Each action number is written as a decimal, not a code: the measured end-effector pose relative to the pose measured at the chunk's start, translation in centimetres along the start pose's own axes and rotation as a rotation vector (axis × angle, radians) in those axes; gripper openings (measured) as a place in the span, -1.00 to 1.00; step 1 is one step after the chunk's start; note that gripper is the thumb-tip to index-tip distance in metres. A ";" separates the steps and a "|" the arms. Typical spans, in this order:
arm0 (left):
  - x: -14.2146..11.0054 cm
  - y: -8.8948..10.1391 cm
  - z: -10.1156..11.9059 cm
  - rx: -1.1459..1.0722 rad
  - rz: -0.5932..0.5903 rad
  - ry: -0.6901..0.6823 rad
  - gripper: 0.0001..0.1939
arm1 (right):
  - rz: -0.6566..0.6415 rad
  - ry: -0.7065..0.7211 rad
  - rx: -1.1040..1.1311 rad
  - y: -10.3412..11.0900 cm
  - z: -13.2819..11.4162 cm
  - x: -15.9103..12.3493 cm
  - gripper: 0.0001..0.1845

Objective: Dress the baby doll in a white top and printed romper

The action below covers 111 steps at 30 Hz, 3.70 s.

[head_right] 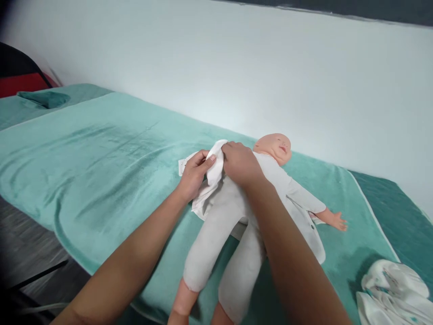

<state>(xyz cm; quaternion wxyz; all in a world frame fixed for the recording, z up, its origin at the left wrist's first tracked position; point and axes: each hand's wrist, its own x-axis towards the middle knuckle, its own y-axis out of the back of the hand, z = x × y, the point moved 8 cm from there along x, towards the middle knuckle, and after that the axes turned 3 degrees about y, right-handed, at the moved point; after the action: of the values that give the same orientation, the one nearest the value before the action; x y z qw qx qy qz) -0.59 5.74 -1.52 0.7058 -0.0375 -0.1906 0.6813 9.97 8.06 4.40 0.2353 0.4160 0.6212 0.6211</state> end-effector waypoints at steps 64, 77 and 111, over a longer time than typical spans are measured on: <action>2.7 -12.7 3.7 1.199 -0.319 -0.096 -0.71 | 0.581 -0.765 1.476 -4.2 10.5 -15.5 -0.16; 3.9 -23.9 -0.2 1.438 -0.783 -0.268 -0.68 | 0.529 -0.324 1.548 -1.3 7.6 -14.0 -0.47; 4.7 -21.6 -2.3 1.768 -0.533 -0.121 -0.80 | 1.042 -0.721 1.350 3.8 13.2 -21.3 -0.66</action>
<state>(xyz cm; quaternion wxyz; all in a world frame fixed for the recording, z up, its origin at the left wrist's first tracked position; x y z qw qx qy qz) 20.61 9.30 4.08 0.6001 0.5954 0.3599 0.3948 33.13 -2.02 1.69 -0.1870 0.8599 0.4749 -0.0120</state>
